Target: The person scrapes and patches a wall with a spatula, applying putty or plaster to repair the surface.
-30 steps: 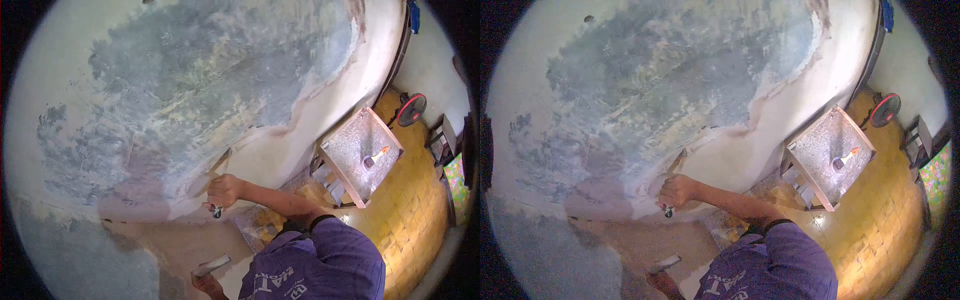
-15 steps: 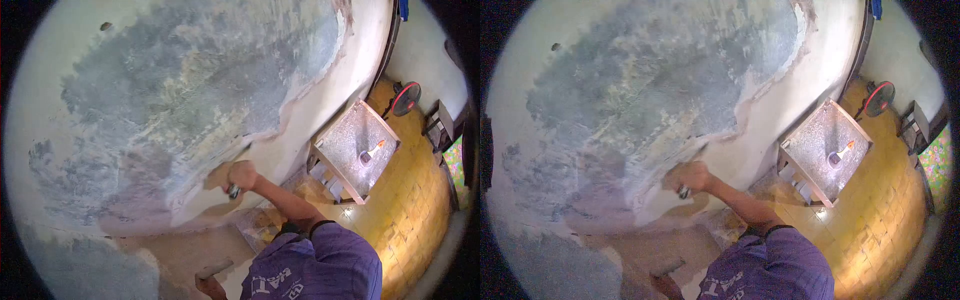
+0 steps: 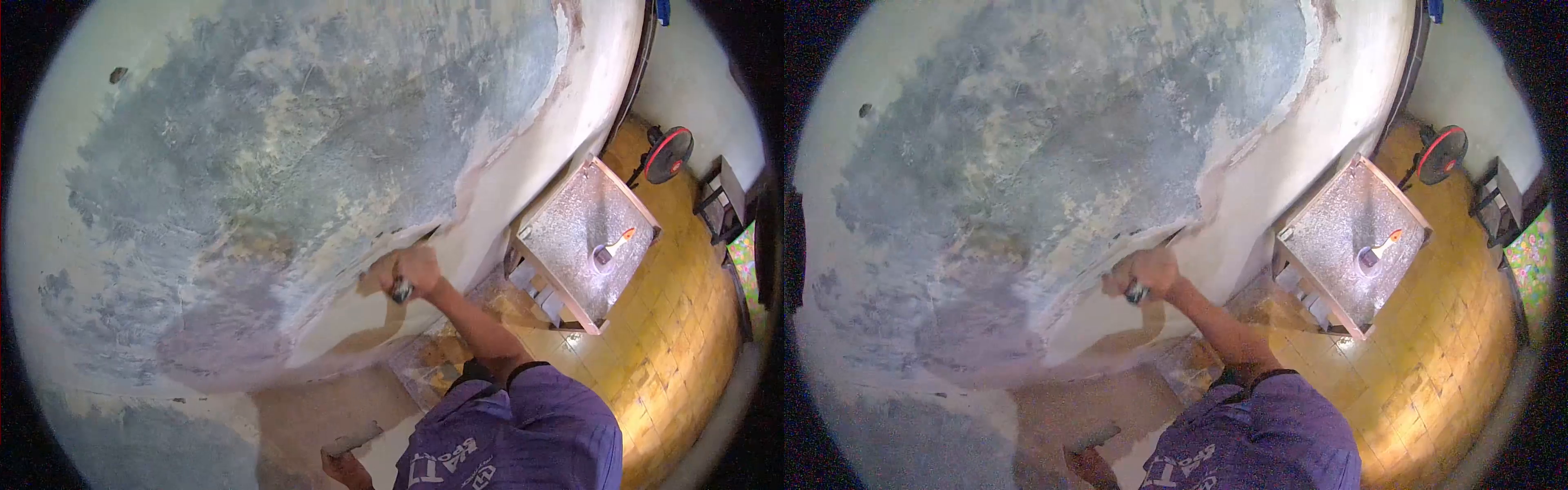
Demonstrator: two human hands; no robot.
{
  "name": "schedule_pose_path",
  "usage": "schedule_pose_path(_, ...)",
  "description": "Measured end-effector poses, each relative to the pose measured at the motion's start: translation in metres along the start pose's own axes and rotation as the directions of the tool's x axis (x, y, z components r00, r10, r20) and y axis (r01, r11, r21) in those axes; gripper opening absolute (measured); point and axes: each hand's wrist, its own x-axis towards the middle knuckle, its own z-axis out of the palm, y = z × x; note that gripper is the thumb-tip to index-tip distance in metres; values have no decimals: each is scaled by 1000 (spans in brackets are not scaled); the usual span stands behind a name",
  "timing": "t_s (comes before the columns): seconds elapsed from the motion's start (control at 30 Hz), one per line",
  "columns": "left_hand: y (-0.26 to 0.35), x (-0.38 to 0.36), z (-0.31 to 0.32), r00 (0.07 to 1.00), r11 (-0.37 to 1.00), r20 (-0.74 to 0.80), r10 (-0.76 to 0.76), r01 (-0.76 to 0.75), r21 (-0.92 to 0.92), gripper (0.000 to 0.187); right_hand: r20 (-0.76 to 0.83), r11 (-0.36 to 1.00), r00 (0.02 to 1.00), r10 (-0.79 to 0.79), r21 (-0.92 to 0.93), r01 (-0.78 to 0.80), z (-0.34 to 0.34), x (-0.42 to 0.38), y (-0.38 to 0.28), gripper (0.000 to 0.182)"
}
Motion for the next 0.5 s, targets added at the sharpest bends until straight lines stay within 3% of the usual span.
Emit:
schedule_pose_path(0.03,1,0,3,1000,1000,5,-3,3,0,29,-11,997,998,-55,-49,54,-2,1,-9,33)
schedule_pose_path(0.07,1,0,5,1000,1000,10,-6,5,2,29,149,997,987,-62,-31,67,-8,0,-22,33)
schedule_pose_path(0.13,0,3,10,999,999,9,-35,35,-14,30,301,983,937,-175,106,149,-25,20,-55,31)
schedule_pose_path(0.17,0,7,11,999,999,7,-46,46,-22,30,282,949,917,-282,220,224,-21,21,-60,30)
schedule_pose_path(0.23,-3,17,5,992,993,56,-109,111,-34,32,-33,911,951,-308,279,305,-9,24,-60,25)
schedule_pose_path(0.27,-4,19,2,987,989,77,-141,144,-37,36,-33,910,951,-309,279,305,-7,21,-54,23)
schedule_pose_path(0.3,-5,18,1,994,997,84,-72,72,8,37,-33,910,950,-309,279,306,-4,18,-49,21)
schedule_pose_path(0.33,-1,16,4,996,999,93,-4,-1,53,38,128,930,944,-304,255,265,-3,11,-28,20)
schedule_pose_path(0.37,4,15,8,992,993,105,66,-76,95,38,138,941,958,-253,266,210,-4,7,-13,18)
schedule_pose_path(0.4,14,15,16,997,996,70,29,-35,81,35,148,949,968,-201,276,155,-6,3,2,18)
schedule_pose_path(0.47,32,14,31,999,998,0,-54,54,44,32,-32,966,996,-87,241,92,0,-3,17,18)
schedule_pose_path(0.5,18,11,20,999,987,1,-47,47,157,35,-80,986,994,-76,144,87,7,-10,19,21)
